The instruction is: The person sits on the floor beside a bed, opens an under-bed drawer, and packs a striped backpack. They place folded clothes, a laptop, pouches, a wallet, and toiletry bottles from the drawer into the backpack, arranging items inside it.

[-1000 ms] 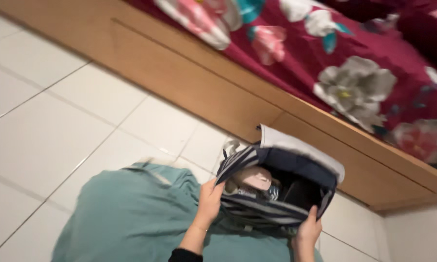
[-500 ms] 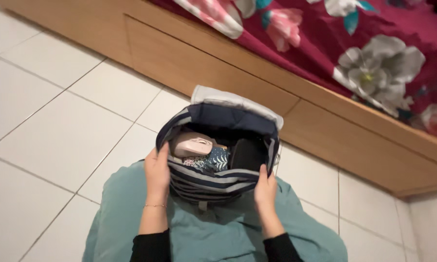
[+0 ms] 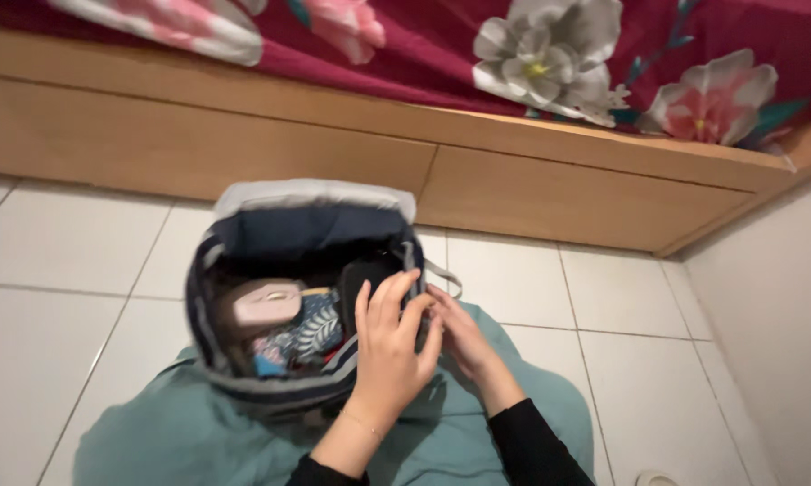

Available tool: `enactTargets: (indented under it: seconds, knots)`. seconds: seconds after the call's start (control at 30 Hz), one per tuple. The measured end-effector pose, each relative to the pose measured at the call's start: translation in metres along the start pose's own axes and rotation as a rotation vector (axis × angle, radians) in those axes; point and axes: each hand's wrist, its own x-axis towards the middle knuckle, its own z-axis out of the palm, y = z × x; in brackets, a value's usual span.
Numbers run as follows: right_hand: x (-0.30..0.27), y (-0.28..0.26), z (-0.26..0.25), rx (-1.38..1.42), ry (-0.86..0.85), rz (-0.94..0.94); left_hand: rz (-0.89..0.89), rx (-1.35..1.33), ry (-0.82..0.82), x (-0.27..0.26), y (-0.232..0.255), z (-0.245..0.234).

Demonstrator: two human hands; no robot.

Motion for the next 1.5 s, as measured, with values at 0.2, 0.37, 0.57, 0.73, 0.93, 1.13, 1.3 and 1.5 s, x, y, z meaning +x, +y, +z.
enactTargets:
  seconds: [0.2,0.37,0.57,0.73,0.93,1.13,1.3,1.5]
  knots:
    - [0.065,0.028,-0.066,0.515,0.336,0.063,0.15,-0.036,-0.226,0.071,-0.022,0.082]
    - [0.127,0.081,-0.115,0.738,0.341,0.09,0.147,0.609,-0.807,0.084,-0.056,0.136]
    - [0.204,0.13,-0.151,1.011,0.511,0.192,0.171,0.58,-0.686,0.057,-0.087,0.166]
    - [0.287,0.143,-0.171,0.994,0.544,0.1,0.077,0.296,-0.649,0.06,-0.091,0.165]
    - [0.349,0.13,-0.179,1.078,0.489,0.095,0.03,0.144,-0.614,0.056,-0.093,0.164]
    - [0.347,0.136,-0.187,1.235,0.471,0.076,0.102,0.096,-0.479,0.06,-0.09,0.162]
    - [0.316,0.166,-0.178,1.16,0.354,-0.016,0.041,-0.017,-0.457,0.058,-0.091,0.162]
    - [0.226,0.198,-0.151,1.149,0.513,-0.028,0.08,0.012,-0.406,0.06,-0.091,0.166]
